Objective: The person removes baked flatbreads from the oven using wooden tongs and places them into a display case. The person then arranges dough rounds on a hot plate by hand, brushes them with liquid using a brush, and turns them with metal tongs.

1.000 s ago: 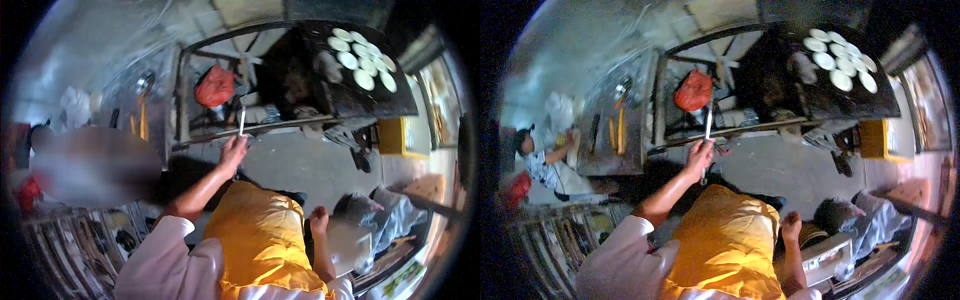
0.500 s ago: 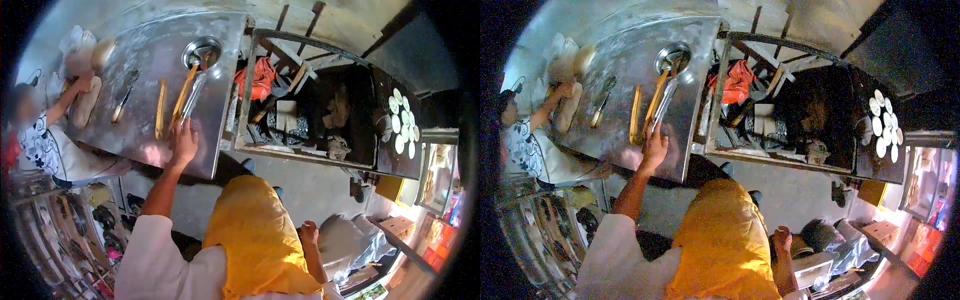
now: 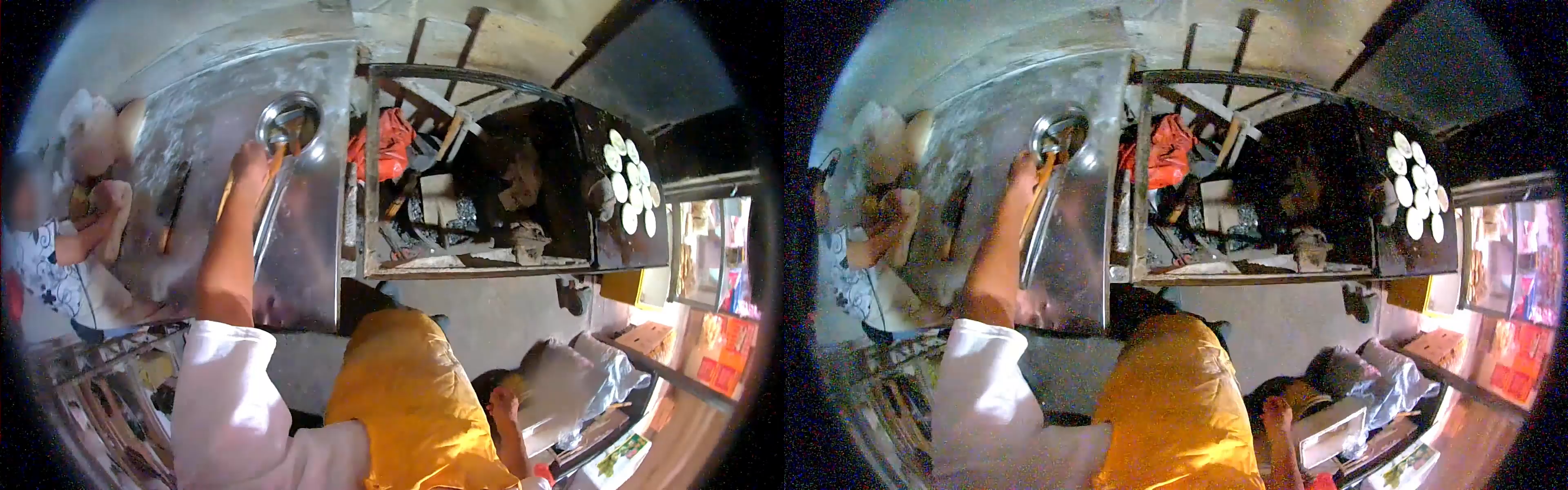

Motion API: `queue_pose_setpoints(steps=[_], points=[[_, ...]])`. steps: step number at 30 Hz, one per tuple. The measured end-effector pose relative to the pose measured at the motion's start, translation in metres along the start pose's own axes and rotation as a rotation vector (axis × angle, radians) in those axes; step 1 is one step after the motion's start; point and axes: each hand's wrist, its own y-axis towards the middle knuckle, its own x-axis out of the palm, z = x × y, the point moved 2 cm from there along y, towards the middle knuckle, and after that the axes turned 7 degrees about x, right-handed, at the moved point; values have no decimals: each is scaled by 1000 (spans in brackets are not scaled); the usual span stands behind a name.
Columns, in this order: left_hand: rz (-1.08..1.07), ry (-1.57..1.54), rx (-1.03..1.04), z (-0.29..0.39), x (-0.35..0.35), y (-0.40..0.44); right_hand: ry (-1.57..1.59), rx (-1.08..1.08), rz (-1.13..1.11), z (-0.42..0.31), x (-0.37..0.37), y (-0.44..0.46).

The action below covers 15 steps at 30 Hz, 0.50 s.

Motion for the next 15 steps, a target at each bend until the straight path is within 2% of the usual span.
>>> queue_pose_setpoints(steps=[1, 2, 3, 5, 7, 8, 9, 10, 11, 13, 14, 15], points=[[-22, 145, 9, 3, 8, 4, -40, -20, 49, 5, -2, -9], [-17, 55, -19, 14, 16, -8, -25, -10, 64, 18, -9, -8], [-58, -147, -102, -5, 22, 16, 31, 27, 51, 32, -16, -7], [-157, -325, -151, -23, 24, 34, 106, 62, 46, 45, -12, -15], [-245, -362, -179, -14, 27, 30, -333, 56, 182, 37, 1, -32], [-231, -338, -141, -8, 29, 22, -322, 58, 182, 45, 0, -27], [-217, -314, -99, 2, 33, 18, -413, -40, 169, 53, 0, -17], [-246, -342, -160, 9, 39, 17, -502, -137, 156, 54, 6, -14], [-256, -335, -148, 14, 44, 13, -485, -138, 154, 56, 12, -8], [-111, -274, -119, 28, 50, -26, -534, -487, 129, 39, 27, 5], [-259, -307, -92, 8, 50, -18, -277, -328, 35, 20, 38, 8], [-221, -363, -72, 21, 60, -50, -142, -280, -37, -9, 56, 1]])
